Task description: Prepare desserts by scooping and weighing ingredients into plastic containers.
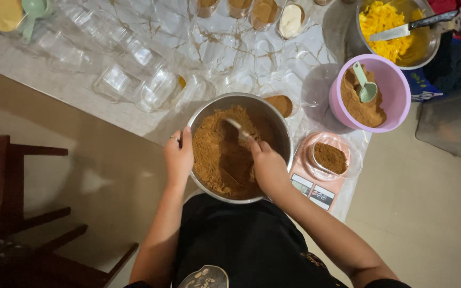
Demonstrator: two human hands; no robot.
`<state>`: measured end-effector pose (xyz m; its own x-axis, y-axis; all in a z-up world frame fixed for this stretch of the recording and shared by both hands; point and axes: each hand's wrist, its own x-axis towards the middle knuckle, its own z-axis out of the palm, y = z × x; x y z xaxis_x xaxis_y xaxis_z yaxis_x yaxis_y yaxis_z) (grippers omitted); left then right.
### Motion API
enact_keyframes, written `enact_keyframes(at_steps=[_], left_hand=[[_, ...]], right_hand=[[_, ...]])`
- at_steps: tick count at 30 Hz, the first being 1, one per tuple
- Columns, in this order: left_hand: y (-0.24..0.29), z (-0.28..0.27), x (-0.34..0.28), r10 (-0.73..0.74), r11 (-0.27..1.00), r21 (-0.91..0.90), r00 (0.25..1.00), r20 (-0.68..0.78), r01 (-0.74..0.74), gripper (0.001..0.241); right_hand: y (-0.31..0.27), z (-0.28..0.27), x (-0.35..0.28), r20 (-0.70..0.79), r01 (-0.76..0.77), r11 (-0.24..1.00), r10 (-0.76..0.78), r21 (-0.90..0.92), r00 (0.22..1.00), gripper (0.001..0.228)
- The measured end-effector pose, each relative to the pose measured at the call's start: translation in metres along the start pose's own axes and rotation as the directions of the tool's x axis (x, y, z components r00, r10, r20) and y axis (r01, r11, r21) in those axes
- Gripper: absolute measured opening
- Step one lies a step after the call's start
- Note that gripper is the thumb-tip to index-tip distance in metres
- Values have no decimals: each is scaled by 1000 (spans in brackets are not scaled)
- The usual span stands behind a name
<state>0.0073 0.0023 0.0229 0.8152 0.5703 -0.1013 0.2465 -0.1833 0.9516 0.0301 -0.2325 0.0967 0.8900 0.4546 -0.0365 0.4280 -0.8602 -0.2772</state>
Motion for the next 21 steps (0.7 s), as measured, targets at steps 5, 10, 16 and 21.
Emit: enact_keyframes(at_steps=[5,10,16,21], left_hand=[[-9,2,-2,-5,999,-43,1000,-21,4,48],[34,-12,-7,32,992,124,999,2,-32,38],[17,-10,9,152,898,390,976,159,-203,35],[18,-9,12,108,904,396,981,161,-164,32]], right_hand=[[-14,-33,-17,80,-19,989,8,146,997,60],[-12,-58,-5,110,-318,946,322,-55,940,76],[27,6,28,141,-299,954,296,-4,945,64],[50,28,49,200,-187,974,160,126,967,46]])
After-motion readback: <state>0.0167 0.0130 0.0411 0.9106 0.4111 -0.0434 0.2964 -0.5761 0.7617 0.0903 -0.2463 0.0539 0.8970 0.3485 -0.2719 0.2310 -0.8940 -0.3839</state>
